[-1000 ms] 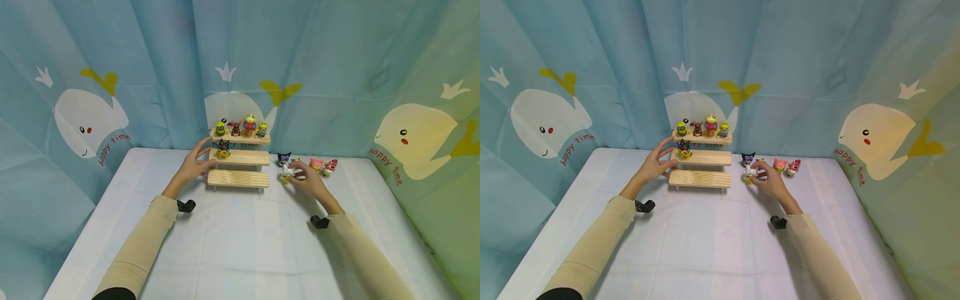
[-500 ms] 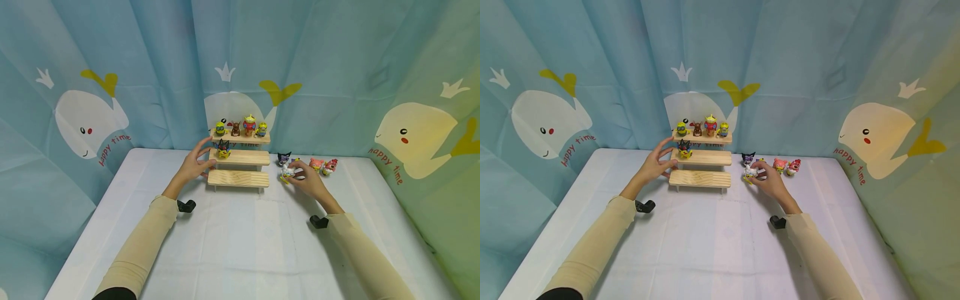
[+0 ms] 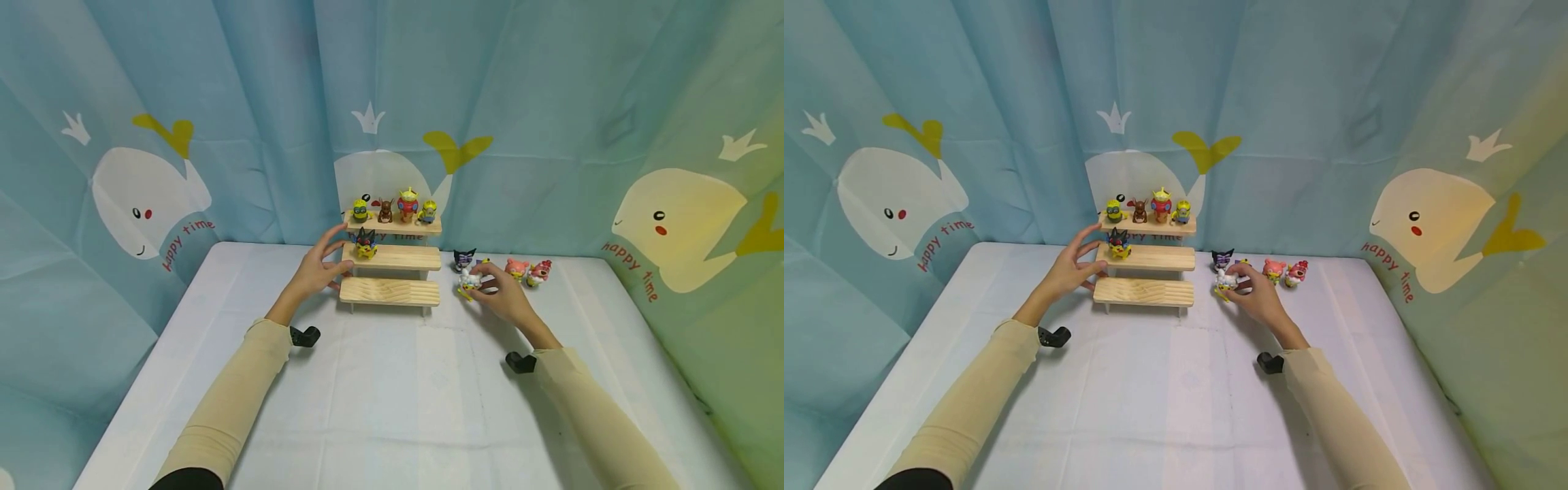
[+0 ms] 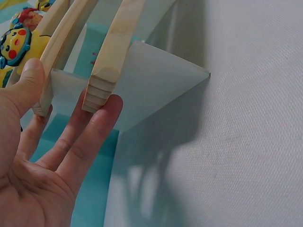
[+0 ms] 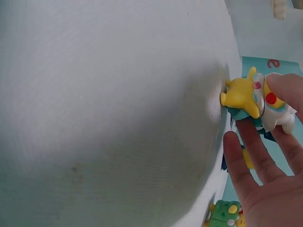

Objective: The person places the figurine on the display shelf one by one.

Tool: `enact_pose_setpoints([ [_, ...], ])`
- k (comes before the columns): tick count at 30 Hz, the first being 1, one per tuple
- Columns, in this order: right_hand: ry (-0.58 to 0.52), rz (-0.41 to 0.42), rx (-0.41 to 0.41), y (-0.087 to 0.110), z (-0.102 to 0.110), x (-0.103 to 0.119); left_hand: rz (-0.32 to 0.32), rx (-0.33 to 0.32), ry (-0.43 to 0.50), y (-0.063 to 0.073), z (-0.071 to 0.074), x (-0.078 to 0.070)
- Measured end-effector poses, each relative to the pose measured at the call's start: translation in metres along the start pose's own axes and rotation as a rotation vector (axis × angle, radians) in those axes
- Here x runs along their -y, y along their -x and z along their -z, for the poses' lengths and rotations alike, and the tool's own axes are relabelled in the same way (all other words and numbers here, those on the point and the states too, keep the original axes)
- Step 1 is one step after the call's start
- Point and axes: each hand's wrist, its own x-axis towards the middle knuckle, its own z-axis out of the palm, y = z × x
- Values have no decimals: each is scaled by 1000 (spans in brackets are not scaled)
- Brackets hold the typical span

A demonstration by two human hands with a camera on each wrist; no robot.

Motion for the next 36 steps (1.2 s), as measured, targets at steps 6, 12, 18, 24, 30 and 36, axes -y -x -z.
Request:
enact_pose_setpoints([
  [6,26,-2,17,1,3,2,5,9,21,0,-1,-1],
  [12,78,-5,42,1,12,10,11,10,16,1,-1,0],
  [18,90,24,53,2,23,22,12,11,12,1,0,0],
  [24,100,25,64,5,33,33,13,10,9,2,0,-1],
  [30,105,13,40,9,46,44,7,13,11,2,0,-1],
  [36,40,32,-28,11,58,57,3,8,20,1,1,-1],
])
